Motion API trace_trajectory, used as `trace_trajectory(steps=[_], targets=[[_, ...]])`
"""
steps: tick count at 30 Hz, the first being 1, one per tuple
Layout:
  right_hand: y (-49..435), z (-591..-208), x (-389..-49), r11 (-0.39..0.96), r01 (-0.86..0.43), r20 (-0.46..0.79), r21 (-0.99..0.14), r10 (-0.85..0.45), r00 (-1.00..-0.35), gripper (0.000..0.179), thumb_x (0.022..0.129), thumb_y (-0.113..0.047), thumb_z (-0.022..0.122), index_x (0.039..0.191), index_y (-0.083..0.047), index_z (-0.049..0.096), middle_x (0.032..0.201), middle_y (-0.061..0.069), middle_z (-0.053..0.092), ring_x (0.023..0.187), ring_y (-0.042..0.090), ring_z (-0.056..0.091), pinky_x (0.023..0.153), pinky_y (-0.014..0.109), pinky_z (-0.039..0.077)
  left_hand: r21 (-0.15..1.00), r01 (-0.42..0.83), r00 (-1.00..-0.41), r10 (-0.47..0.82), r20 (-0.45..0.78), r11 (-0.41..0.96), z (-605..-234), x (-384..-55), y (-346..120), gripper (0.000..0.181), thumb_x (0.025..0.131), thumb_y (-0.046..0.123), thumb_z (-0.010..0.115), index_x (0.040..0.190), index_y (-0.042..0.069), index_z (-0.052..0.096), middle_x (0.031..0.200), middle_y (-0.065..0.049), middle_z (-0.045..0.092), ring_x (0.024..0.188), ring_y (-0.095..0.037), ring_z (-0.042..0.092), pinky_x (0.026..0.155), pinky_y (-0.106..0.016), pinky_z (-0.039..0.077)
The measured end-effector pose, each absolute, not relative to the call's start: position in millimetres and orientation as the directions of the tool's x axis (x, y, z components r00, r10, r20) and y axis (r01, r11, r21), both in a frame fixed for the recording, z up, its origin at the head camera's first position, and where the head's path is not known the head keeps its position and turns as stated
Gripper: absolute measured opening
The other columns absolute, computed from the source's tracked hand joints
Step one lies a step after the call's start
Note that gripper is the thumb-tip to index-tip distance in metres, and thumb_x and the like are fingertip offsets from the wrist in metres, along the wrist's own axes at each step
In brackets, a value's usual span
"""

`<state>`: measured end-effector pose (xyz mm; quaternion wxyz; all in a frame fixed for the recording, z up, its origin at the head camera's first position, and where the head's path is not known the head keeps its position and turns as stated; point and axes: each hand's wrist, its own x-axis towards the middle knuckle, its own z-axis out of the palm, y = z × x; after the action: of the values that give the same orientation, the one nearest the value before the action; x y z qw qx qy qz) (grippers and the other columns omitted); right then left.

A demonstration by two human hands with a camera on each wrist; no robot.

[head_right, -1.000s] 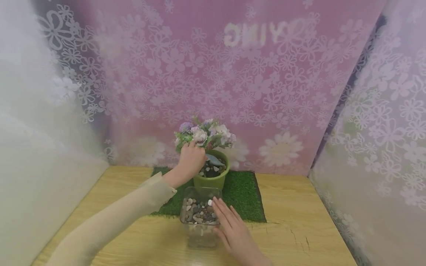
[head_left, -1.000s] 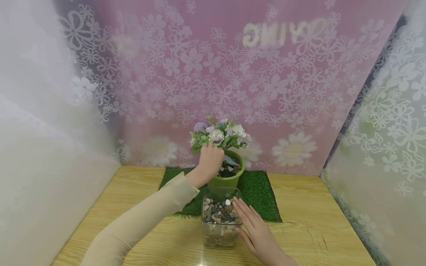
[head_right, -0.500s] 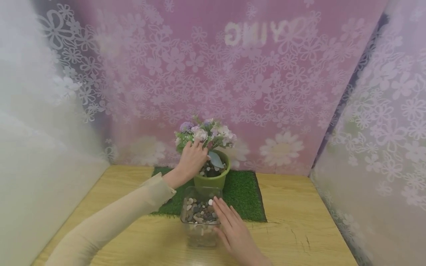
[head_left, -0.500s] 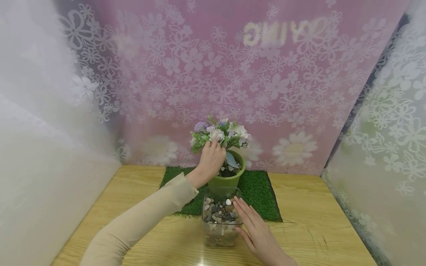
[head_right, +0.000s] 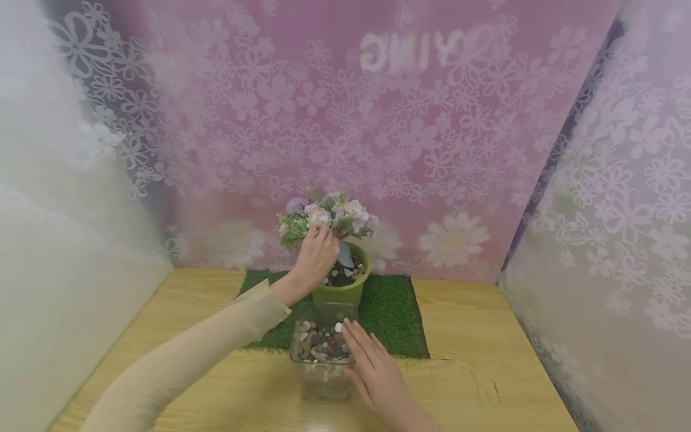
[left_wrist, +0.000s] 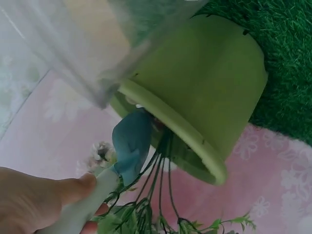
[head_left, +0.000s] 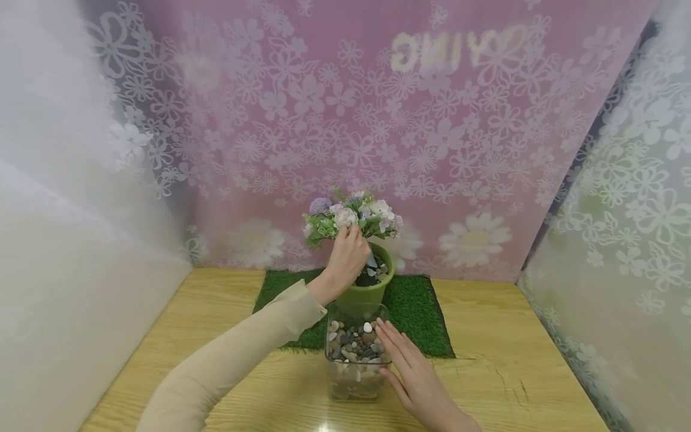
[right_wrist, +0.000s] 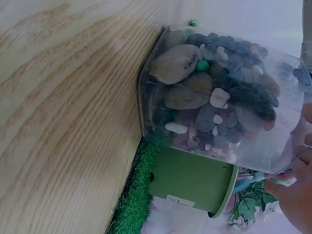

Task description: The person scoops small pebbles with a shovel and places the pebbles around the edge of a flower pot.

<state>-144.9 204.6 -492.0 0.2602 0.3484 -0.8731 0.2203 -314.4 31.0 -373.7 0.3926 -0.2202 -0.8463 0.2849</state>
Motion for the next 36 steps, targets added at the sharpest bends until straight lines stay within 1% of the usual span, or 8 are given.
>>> trace_trajectory(steps=[5, 10, 14, 20, 23, 30, 33, 36], targets=[[203, -493, -145, 0.671, -0.712, 0.602, -0.208, -0.486, -0.634, 0.07, 0.098, -0.018, 0.068, 0.157, -0.004, 0.034, 0.163, 0.011, 0.034, 0.15, 0.024, 0.032, 0.121, 0.026, 0.018, -0.623, 0.184, -0.565, 0.6, 0.566, 0.76, -371, -311, 29, 0.032, 0.103, 0.019, 0.061, 0.071, 0.02, 0.066, 0.079, 0.003, 0.065, 0.089, -0.016, 0.056, 0.082, -0.03, 0.042], [201, -495, -145, 0.661, -0.721, 0.604, -0.208, -0.493, -0.626, 0.072, 0.098, -0.018, 0.067, 0.159, -0.006, 0.031, 0.162, 0.013, 0.034, 0.15, 0.024, 0.031, 0.12, 0.022, 0.012, -0.54, 0.26, -0.654, 0.558, 0.511, 0.8, -366, -299, 19, 0.014, 0.101, 0.027, 0.066, 0.097, 0.019, 0.077, 0.101, -0.001, 0.073, 0.105, -0.019, 0.06, 0.093, -0.034, 0.047], [201, -494, -145, 0.655, -0.726, 0.619, -0.211, -0.486, -0.617, 0.071, 0.097, -0.016, 0.068, 0.157, -0.002, 0.034, 0.162, 0.014, 0.034, 0.15, 0.025, 0.031, 0.12, 0.02, 0.009, -0.427, 0.319, -0.688, 0.517, 0.51, 0.846, -361, -286, 1, 0.03, 0.095, 0.042, 0.07, 0.108, 0.016, 0.076, 0.11, -0.005, 0.071, 0.112, -0.022, 0.059, 0.094, -0.038, 0.048], [202, -492, -145, 0.644, -0.733, 0.627, -0.22, -0.482, -0.612, 0.073, 0.093, -0.01, 0.07, 0.156, 0.001, 0.035, 0.162, 0.016, 0.034, 0.15, 0.027, 0.031, 0.121, 0.021, 0.009, -0.299, 0.38, -0.561, 0.476, 0.677, 0.875, -363, -277, -40, 0.034, 0.088, 0.046, 0.077, 0.095, 0.013, 0.073, 0.094, -0.005, 0.068, 0.093, -0.024, 0.057, 0.075, -0.035, 0.041], [202, -493, -146, 0.643, -0.734, 0.622, -0.219, -0.488, -0.613, 0.072, 0.096, -0.013, 0.068, 0.157, -0.001, 0.033, 0.162, 0.015, 0.034, 0.151, 0.027, 0.03, 0.121, 0.021, 0.009, -0.212, 0.447, -0.537, 0.45, 0.713, 0.869, -361, -272, -63, 0.032, 0.088, 0.043, 0.078, 0.092, 0.012, 0.072, 0.094, -0.006, 0.067, 0.087, -0.026, 0.053, 0.072, -0.036, 0.036], [203, -492, -145, 0.633, -0.74, 0.63, -0.227, -0.485, -0.607, 0.069, 0.097, -0.014, 0.067, 0.155, 0.001, 0.035, 0.161, 0.017, 0.035, 0.15, 0.027, 0.031, 0.121, 0.021, 0.009, -0.02, 0.518, -0.634, 0.4, 0.662, 0.855, -349, -251, -103, 0.028, 0.088, 0.04, 0.079, 0.096, 0.014, 0.072, 0.091, -0.003, 0.065, 0.086, -0.024, 0.05, 0.073, -0.039, 0.036], [203, -492, -146, 0.631, -0.742, 0.628, -0.228, -0.487, -0.607, 0.07, 0.095, -0.013, 0.068, 0.156, 0.001, 0.035, 0.16, 0.018, 0.035, 0.15, 0.027, 0.03, 0.122, 0.022, 0.009, 0.002, 0.51, -0.671, 0.396, 0.627, 0.86, -346, -240, -113, 0.028, 0.086, 0.04, 0.08, 0.095, 0.015, 0.072, 0.091, -0.002, 0.066, 0.085, -0.023, 0.048, 0.073, -0.037, 0.036], [203, -492, -146, 0.629, -0.743, 0.627, -0.228, -0.489, -0.606, 0.069, 0.096, -0.013, 0.067, 0.156, 0.001, 0.035, 0.161, 0.018, 0.035, 0.151, 0.027, 0.03, 0.122, 0.022, 0.009, -0.025, 0.504, -0.671, 0.41, 0.617, 0.863, -342, -231, -120, 0.029, 0.085, 0.039, 0.082, 0.093, 0.014, 0.072, 0.091, -0.002, 0.068, 0.083, -0.024, 0.049, 0.072, -0.037, 0.037]])
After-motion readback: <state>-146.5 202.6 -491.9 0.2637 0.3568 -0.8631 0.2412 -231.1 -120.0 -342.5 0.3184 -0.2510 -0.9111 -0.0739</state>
